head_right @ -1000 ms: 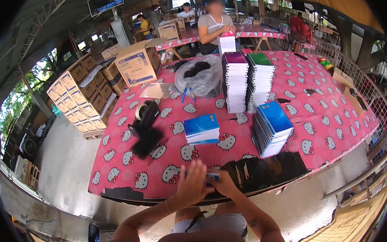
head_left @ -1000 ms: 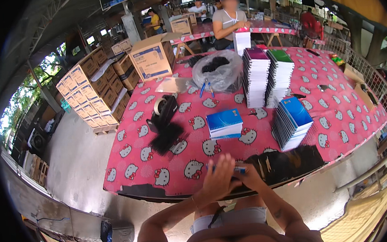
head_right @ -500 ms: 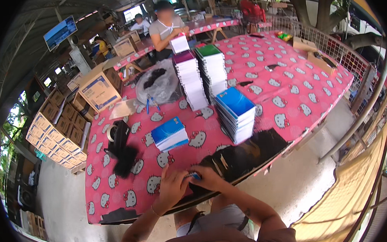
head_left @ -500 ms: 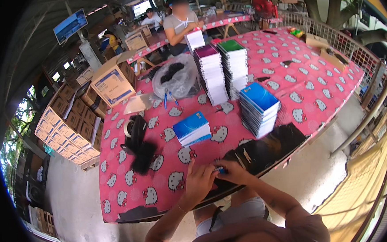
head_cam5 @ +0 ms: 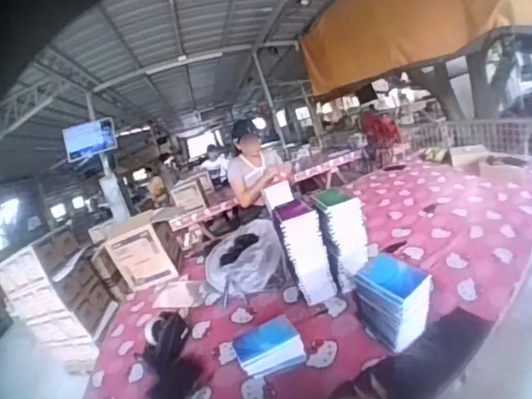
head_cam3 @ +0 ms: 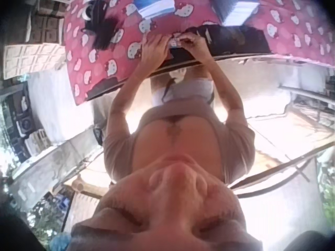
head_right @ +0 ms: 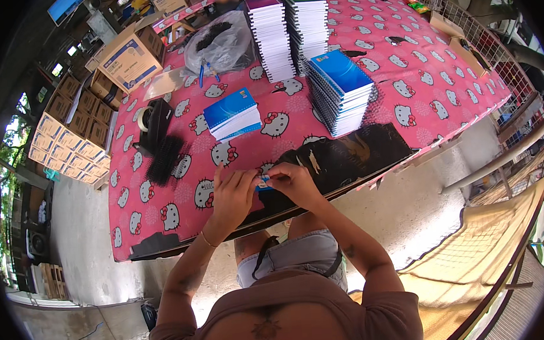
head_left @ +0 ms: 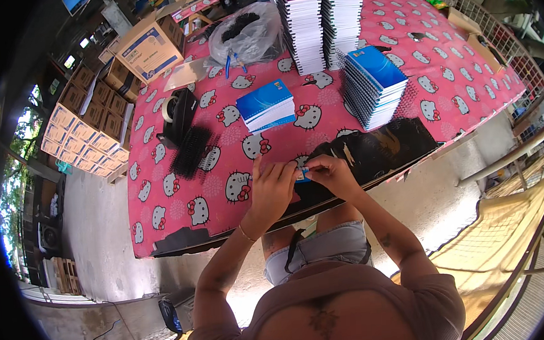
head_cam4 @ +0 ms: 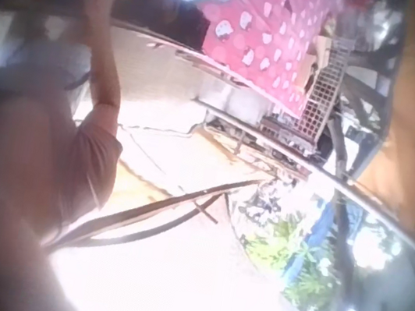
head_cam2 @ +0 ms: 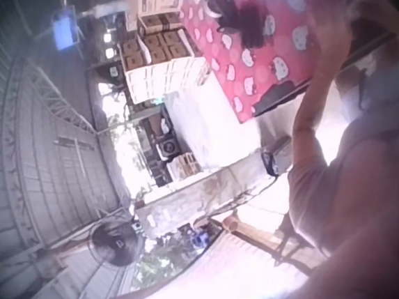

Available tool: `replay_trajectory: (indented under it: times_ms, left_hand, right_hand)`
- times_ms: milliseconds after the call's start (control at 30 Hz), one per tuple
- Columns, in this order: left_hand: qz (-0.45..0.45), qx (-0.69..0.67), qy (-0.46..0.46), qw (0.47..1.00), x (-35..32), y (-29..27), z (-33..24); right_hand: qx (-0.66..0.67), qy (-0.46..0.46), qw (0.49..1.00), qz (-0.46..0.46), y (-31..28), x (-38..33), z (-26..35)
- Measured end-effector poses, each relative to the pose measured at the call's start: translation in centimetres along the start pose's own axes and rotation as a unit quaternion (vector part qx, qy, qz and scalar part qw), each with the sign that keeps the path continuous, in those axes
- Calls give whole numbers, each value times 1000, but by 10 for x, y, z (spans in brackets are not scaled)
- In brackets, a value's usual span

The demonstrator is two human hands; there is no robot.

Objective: The person takes blue notebooks from a stack on a table, aligns them, and places them onto another stack.

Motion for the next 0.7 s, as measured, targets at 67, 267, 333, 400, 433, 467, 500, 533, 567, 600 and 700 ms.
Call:
replay_trajectory:
  times_ms: [67,267,333,400,433,467,500,533,567,600,700]
  left_hand:
    - [-4,-22,-7,1000,1,1,2]
    - [2,-77,-21,997,2,0,1]
    - [11,-94,-25,995,5,-2,-1]
    - [25,-94,-22,995,8,-6,-2]
    - [24,-98,-20,995,6,-5,-1]
    - [22,-101,-17,994,4,-3,1]
    - [21,-105,-13,994,2,-2,2]
    - [20,-108,-11,994,3,-2,2]
    - [19,-112,-9,993,4,-3,2]
    - [18,-116,-6,993,6,-4,1]
    - [41,-115,-54,991,14,-9,-5]
  right_hand:
    - [17,0,1000,6,-1,3,0]
    - [-26,-35,997,65,-17,19,16]
    - [-50,-41,993,94,-23,25,18]
    - [-55,-39,990,124,-26,29,18]
    - [-47,-35,988,140,-27,32,17]
    - [-40,-30,986,156,-27,34,15]
    - [-26,-30,985,169,-27,35,14]
    - [-12,-30,983,181,-28,36,15]
    - [2,-30,981,192,-28,37,16]
    - [-4,-27,980,195,-29,39,17]
    - [-20,-40,981,191,-29,39,20]
Point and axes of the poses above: each hand's wrist, its own x-axis towards the middle knuckle, its own y-axis out of the palm, z = x × y, the point moved 2 cm from there along x, towards the middle knuckle, and after that the axes turned 4 degrees about -z, right-handed, at the moved point
